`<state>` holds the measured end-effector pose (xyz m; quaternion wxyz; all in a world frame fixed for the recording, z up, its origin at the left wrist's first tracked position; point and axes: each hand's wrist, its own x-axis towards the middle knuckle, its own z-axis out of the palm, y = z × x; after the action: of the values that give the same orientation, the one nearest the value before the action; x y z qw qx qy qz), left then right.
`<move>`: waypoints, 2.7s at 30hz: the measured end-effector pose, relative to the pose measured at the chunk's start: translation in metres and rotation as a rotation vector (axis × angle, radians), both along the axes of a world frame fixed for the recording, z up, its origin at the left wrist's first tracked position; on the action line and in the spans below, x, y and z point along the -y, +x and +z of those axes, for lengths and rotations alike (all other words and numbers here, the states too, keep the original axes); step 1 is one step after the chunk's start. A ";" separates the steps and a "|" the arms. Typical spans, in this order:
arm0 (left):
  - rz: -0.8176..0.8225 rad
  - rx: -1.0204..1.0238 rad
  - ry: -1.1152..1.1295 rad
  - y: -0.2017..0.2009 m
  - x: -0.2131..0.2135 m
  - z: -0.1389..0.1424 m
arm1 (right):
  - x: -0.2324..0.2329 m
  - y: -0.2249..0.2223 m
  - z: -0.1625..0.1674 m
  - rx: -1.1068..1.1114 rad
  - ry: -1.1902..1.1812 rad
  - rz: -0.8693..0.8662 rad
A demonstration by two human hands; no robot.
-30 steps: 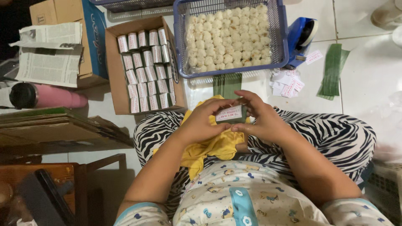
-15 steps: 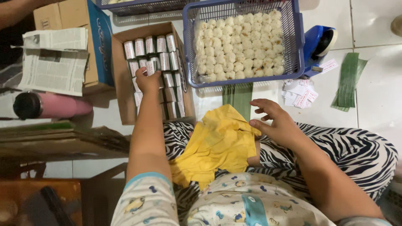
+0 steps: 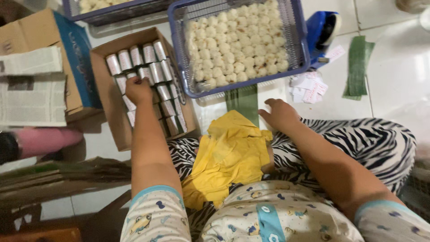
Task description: The person sits on the floor and repeatedly wraps small white food items in plastic, then in green leaf wrappers, and seals them with small paper labels. Finished packages are placed into a cardboard box.
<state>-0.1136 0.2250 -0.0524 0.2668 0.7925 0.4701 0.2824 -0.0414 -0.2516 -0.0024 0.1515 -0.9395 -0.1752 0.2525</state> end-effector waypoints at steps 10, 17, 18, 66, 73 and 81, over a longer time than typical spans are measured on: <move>0.046 -0.365 -0.165 -0.001 0.007 0.023 | -0.011 0.023 -0.024 0.265 -0.014 -0.305; 0.029 -0.268 -0.090 0.000 0.010 0.030 | 0.025 0.050 -0.028 -0.199 0.009 -0.657; 0.012 -0.231 -0.080 -0.002 0.014 0.033 | 0.024 0.048 -0.028 -0.115 0.018 -0.588; -0.624 0.762 -1.864 0.003 0.143 0.001 | -0.187 0.120 -0.018 -0.049 0.223 0.439; -0.693 0.870 -1.928 0.013 0.144 -0.013 | -0.195 0.116 -0.004 -0.185 0.233 0.448; -0.816 0.948 -1.847 0.005 0.149 -0.002 | -0.202 0.110 0.016 0.001 0.132 0.597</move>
<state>-0.1086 0.0764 -0.0540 0.9789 0.1967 0.0545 -0.0104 0.0686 -0.0498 0.0133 0.1311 -0.8346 -0.4598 0.2736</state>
